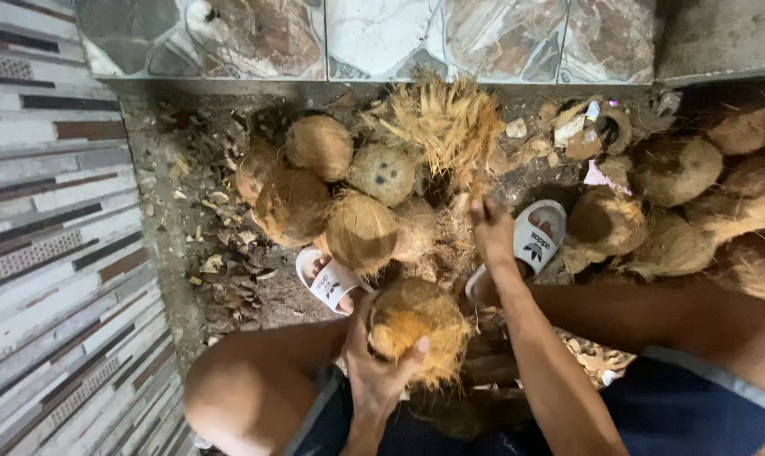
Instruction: The person sits cross-legged on a tiled floor and manually removes the fibrous husk from several coconuts. They pull away the fibers by hand, rotating the coconuts to access different sides, and place the removed husk material on the floor.
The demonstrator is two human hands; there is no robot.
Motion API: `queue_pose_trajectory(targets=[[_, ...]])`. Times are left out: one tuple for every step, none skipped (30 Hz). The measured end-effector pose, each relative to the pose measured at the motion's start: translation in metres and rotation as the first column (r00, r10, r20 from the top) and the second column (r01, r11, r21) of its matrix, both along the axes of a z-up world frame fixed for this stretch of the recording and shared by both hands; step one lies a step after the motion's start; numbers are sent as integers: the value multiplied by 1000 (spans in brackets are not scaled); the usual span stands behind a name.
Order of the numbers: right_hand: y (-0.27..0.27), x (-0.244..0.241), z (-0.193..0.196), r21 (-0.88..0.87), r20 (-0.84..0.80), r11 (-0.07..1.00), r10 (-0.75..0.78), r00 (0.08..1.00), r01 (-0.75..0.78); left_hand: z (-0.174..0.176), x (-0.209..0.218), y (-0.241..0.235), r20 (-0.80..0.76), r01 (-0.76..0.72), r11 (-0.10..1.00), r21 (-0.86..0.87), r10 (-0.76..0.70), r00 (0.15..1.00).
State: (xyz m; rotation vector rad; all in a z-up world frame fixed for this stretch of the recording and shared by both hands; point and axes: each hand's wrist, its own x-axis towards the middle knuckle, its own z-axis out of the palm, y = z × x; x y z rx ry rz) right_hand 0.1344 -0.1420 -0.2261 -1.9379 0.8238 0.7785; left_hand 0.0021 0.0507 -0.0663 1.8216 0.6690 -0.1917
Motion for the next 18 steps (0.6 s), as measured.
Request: queue_pose_trajectory(targets=[[3, 11, 0, 12, 21, 998, -62, 998, 61, 4, 3, 1, -74, -6, 1000, -1, 6, 997], [6, 21, 0, 26, 39, 992, -124, 991, 123, 7, 6, 2, -149, -11, 1000, 0, 11, 989], [6, 32, -9, 28, 35, 992, -128, 991, 127, 14, 13, 3, -154, -8, 1000, 2, 8, 988], [6, 43, -17, 11, 123, 994, -114, 986, 113, 20, 21, 3, -155, -70, 996, -60, 60, 986], [5, 54, -25, -7, 210, 995, -97, 973, 101, 27, 29, 4, -160, -131, 984, -123, 111, 981], [7, 65, -27, -8, 206, 994, -102, 973, 106, 19, 28, 4, -164, -127, 984, -123, 106, 981], [8, 75, -30, 32, 256, 989, -148, 955, 144, 12, 26, 4, 15, -65, 996, -65, 66, 998], [10, 86, -32, 74, 306, 981, -192, 932, 178, 4, 25, 5, 193, -15, 1000, 3, 14, 981], [12, 93, -30, 73, 305, 981, -195, 932, 181, 2, 25, 2, 192, -12, 1000, 2, 11, 981], [15, 101, -28, 68, 338, 980, -197, 921, 184, 0, 27, 0, 185, -49, 998, 40, 41, 982], [18, 109, -25, 63, 370, 980, -198, 908, 188, -2, 28, -2, 179, -86, 993, 77, 71, 981], [17, 112, -34, 63, 367, 980, -200, 908, 190, -2, 30, -2, 176, -84, 993, 78, 69, 982], [17, 115, -43, 153, 369, 943, -333, 868, 296, -1, 32, -2, 161, -101, 993, 53, 91, 983], [17, 116, -52, 241, 357, 886, -460, 813, 396, 0, 34, -3, 143, -119, 993, 29, 113, 983], [21, 115, -55, 239, 353, 885, -462, 814, 399, 2, 36, -3, 138, -116, 993, 30, 111, 984], [24, 113, -57, 213, 456, 933, -357, 816, 289, 4, 37, -3, 113, -145, 989, -7, 145, 983], [28, 111, -60, 173, 551, 969, -245, 798, 178, 6, 39, -4, 85, -174, 984, -44, 177, 980], [31, 106, -60, 173, 548, 968, -247, 799, 181, 7, 39, -4, 83, -171, 984, -43, 175, 981]])
